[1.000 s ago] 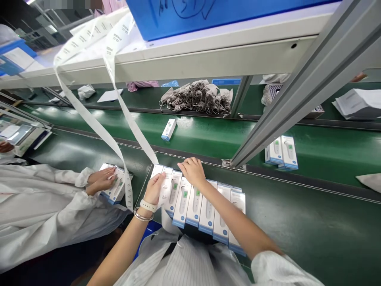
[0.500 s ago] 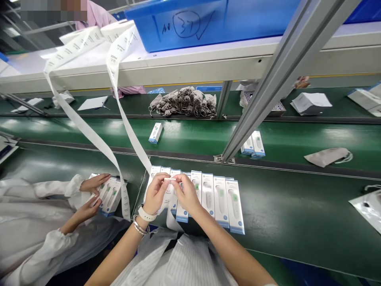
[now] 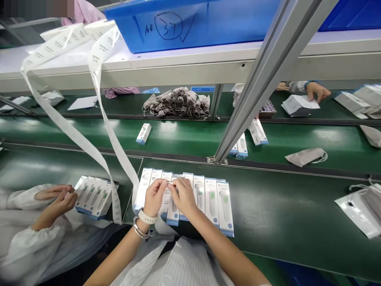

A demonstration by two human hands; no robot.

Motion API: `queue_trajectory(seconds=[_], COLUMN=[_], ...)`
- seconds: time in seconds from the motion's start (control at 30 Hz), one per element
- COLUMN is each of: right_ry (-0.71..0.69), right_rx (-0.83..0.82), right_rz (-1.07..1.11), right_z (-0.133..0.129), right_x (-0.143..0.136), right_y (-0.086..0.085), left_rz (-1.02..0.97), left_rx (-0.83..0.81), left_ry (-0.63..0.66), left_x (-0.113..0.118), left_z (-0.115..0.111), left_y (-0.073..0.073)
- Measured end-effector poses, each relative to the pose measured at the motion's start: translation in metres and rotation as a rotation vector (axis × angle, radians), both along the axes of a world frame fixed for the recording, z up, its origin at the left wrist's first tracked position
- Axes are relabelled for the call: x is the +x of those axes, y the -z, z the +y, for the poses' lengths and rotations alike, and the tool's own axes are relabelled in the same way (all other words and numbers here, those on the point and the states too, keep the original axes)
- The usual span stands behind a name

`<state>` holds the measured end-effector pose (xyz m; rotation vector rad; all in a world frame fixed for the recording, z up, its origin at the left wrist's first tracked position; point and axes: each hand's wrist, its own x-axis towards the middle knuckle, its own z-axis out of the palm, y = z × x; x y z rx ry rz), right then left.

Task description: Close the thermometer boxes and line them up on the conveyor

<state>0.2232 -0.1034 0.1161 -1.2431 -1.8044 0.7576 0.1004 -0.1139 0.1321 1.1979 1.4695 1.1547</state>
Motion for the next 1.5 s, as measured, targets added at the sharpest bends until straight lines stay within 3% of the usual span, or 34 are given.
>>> queue_trajectory(seconds=[0.1,0.3,0.43,0.63,0.8,1.03,1.2,1.33,1.5], right_ry=[-0.107,-0.279,-0.291,-0.286,-0.272,-0.07,-0.022,-0.049,-0.224], right_rx=[-0.02,-0.233,-0.195,-0.077,-0.088,-0.037,0.006,0.007,0.059], right_rz=[0.047,0.306,0.357,0.229,0.172,-0.001,-0.216,-0.288,-0.417], right_z=[0.007,0.017,0.019,0.017,0.011,0.012,0.021,0.028,0.035], right_x=[0.015,0.04,0.048,0.05,0.046,0.031,0.032,0.042,0.052], right_y=[0.001,0.004,0.007,0.01,0.01,0.02,0.035,0.047,0.055], left_rz=[-0.023,0.013,0.065,0.011,0.049,0.126,-0.044,-0.124,-0.145], left_rx=[-0.043,-0.081,-0.1,-0.145,-0.155,-0.122,-0.321,-0.469,-0.548], left_ry=[-0.069,-0.16,-0.199,-0.271,-0.274,-0.254,-0.215,-0.194,-0.237], left_x=[0.009,0.027,0.039,0.046,0.045,0.05,0.042,0.032,0.03], left_z=[-0.002,-0.008,-0.012,-0.012,-0.011,-0.008,0.004,0.015,0.022], left_y=[-0.003,-0.008,-0.011,-0.01,-0.003,0.005,0.021,0.034,0.044])
